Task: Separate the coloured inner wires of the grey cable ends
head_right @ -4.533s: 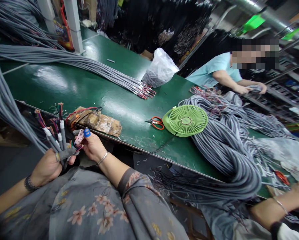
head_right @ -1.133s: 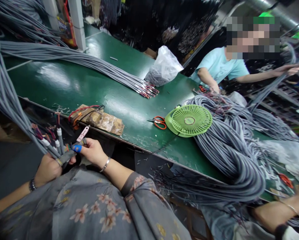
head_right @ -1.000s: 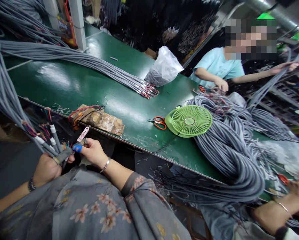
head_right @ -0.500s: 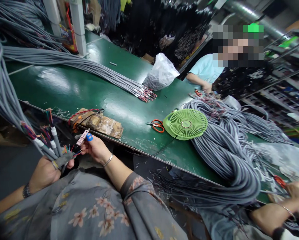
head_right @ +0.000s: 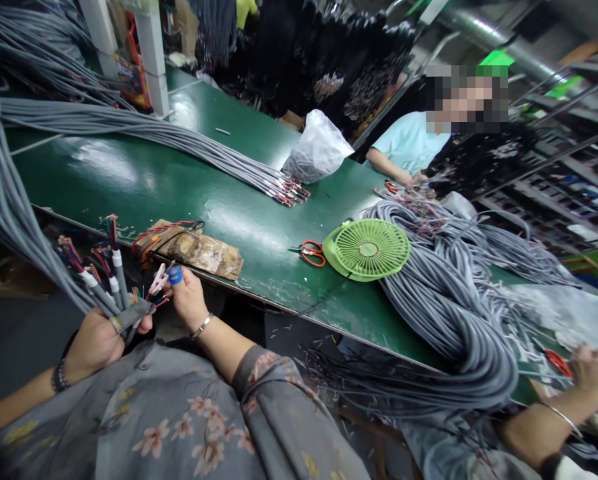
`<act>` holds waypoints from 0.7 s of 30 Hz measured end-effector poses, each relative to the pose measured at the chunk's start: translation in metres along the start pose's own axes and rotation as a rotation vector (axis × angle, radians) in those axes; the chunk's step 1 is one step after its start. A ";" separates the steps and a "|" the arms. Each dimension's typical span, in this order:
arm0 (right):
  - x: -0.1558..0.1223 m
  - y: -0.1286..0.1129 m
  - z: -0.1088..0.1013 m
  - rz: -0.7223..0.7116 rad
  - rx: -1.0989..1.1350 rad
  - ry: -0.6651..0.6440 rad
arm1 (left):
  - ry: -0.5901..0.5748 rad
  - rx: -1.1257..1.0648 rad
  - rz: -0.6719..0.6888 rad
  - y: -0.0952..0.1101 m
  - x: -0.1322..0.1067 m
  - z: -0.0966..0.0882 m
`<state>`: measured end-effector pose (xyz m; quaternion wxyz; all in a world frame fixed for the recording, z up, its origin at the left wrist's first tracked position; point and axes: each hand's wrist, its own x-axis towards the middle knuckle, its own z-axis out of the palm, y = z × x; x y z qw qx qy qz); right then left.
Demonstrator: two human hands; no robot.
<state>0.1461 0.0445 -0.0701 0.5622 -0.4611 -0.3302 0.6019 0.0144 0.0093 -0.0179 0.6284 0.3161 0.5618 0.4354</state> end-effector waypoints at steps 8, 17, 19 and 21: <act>0.003 -0.007 0.011 0.269 0.337 -0.031 | -0.015 0.052 -0.031 0.001 0.000 -0.002; -0.002 -0.014 0.010 0.349 0.380 -0.055 | -0.067 0.133 0.083 -0.001 -0.005 -0.010; -0.003 -0.018 0.008 0.376 0.386 -0.082 | -0.092 0.171 0.122 0.000 -0.008 -0.014; -0.004 -0.019 0.007 0.380 0.373 -0.110 | -0.093 0.195 0.142 0.000 -0.009 -0.016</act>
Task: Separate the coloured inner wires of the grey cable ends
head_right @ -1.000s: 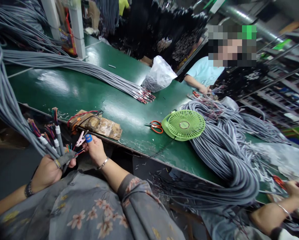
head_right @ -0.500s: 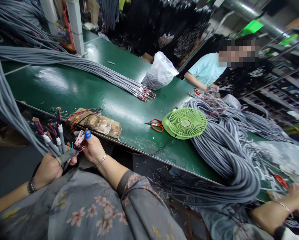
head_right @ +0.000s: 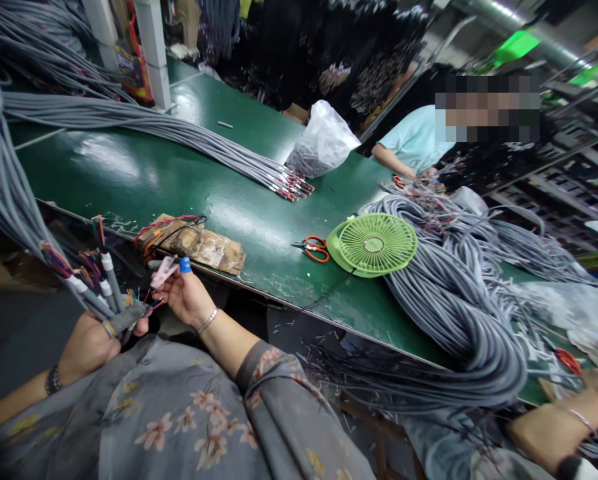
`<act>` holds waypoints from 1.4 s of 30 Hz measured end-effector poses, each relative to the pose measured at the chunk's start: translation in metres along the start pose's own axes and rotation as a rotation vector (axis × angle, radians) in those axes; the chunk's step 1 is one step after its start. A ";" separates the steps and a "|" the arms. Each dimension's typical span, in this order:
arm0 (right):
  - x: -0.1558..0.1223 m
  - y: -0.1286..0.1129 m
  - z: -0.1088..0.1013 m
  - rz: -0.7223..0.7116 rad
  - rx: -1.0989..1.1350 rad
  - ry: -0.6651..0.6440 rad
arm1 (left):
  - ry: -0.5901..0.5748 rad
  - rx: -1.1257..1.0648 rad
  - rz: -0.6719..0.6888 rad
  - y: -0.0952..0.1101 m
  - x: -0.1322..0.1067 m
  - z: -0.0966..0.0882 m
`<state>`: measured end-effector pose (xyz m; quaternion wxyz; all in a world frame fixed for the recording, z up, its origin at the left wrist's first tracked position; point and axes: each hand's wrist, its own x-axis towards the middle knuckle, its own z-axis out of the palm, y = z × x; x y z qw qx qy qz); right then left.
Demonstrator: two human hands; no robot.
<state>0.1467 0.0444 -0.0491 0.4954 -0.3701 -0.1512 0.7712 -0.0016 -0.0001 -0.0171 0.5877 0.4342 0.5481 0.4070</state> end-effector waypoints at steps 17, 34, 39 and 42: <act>0.012 0.008 -0.005 -0.074 -0.010 0.017 | 0.167 -0.216 -0.061 0.002 0.009 0.017; 0.008 0.010 -0.002 -0.011 0.091 0.007 | 0.121 -0.012 0.007 0.003 0.003 0.009; -0.001 0.007 -0.019 0.070 -0.117 -0.181 | 0.095 0.026 0.006 -0.001 0.000 0.002; -0.008 0.004 -0.024 0.056 -0.264 -0.244 | 0.054 0.085 -0.007 -0.002 0.000 0.000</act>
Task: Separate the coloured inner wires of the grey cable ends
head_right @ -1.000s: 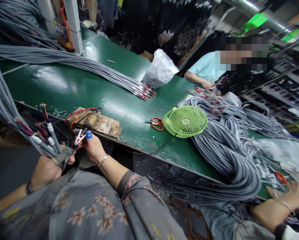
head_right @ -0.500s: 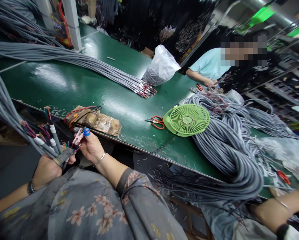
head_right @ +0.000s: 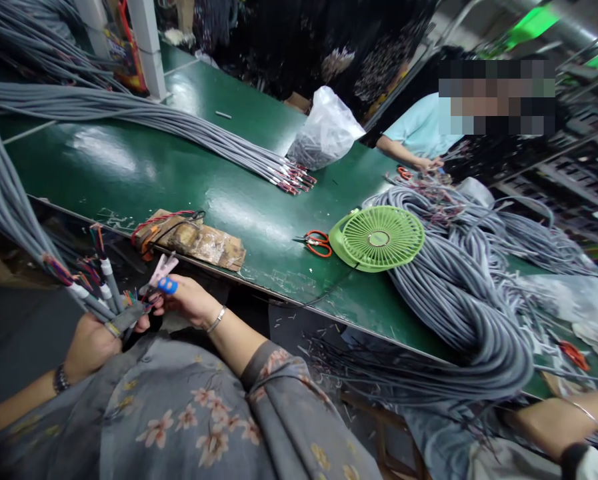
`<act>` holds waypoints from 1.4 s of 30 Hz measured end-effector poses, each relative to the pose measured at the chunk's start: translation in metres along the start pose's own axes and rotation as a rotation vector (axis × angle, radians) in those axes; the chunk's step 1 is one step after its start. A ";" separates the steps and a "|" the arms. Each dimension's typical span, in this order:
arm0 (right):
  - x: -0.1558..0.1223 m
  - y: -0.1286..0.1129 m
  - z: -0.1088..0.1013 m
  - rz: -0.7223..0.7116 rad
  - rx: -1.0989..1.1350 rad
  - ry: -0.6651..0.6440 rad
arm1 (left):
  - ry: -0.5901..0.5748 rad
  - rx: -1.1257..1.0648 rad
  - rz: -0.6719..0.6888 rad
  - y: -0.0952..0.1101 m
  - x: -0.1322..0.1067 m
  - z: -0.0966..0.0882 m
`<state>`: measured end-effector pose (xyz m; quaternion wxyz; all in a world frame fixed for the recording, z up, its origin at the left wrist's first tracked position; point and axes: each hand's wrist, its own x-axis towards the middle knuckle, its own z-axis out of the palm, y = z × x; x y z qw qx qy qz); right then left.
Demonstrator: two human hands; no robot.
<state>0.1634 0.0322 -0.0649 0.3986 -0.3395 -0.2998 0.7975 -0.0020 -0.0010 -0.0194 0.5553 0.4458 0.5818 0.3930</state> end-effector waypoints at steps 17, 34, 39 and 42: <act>-0.016 -0.001 -0.004 -0.145 -0.299 0.142 | -0.109 0.044 -0.089 -0.008 0.012 -0.006; -0.015 0.005 0.028 -0.107 -0.135 -0.064 | -0.201 0.138 0.027 -0.005 0.009 -0.015; -0.012 0.006 0.036 -0.144 -0.077 -0.005 | -0.050 0.096 0.070 -0.001 0.003 -0.010; -0.010 0.007 0.036 -0.177 -0.126 0.119 | -0.021 0.051 0.032 0.003 0.001 -0.007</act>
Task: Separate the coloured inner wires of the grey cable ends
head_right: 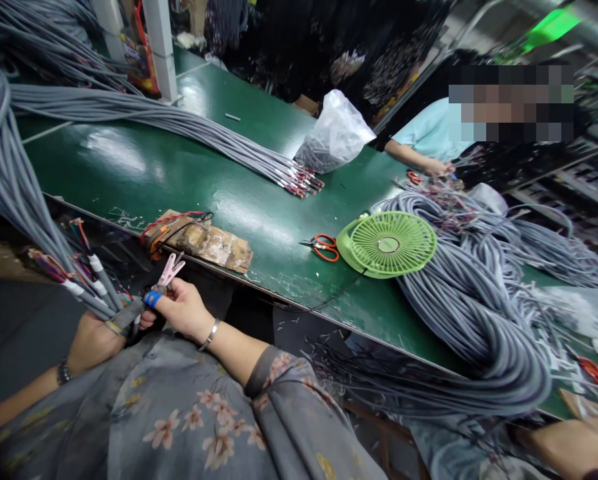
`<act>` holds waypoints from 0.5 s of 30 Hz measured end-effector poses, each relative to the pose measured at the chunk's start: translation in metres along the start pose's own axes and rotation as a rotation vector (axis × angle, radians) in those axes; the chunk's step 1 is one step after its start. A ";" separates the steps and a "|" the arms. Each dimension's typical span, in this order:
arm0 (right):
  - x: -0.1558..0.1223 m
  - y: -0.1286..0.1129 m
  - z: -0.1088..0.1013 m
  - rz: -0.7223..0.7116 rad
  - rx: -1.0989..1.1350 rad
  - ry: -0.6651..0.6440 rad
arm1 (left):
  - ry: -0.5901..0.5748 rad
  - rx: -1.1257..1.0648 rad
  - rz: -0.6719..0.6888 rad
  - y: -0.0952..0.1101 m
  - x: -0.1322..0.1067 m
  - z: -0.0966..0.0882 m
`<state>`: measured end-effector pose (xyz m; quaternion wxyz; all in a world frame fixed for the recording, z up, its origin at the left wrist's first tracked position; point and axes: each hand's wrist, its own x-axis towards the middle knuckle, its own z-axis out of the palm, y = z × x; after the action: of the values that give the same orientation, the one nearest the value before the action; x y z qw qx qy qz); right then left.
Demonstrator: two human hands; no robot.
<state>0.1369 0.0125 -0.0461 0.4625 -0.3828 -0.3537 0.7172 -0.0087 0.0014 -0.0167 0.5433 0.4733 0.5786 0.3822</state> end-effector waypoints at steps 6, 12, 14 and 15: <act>0.004 0.002 0.000 -0.034 -0.060 0.108 | 0.034 -0.115 -0.063 0.000 0.001 0.002; 0.002 0.006 0.005 0.053 0.022 0.026 | -0.116 0.019 -0.049 -0.006 0.004 0.000; 0.002 0.006 0.006 0.074 0.020 0.025 | -0.160 0.041 -0.050 -0.007 0.004 0.000; 0.003 0.006 0.006 0.066 0.020 0.056 | -0.154 0.031 -0.054 -0.008 0.004 0.000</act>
<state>0.1282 0.0121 -0.0492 0.4522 -0.4095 -0.3208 0.7245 -0.0096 0.0031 -0.0254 0.5890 0.4939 0.5533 0.3210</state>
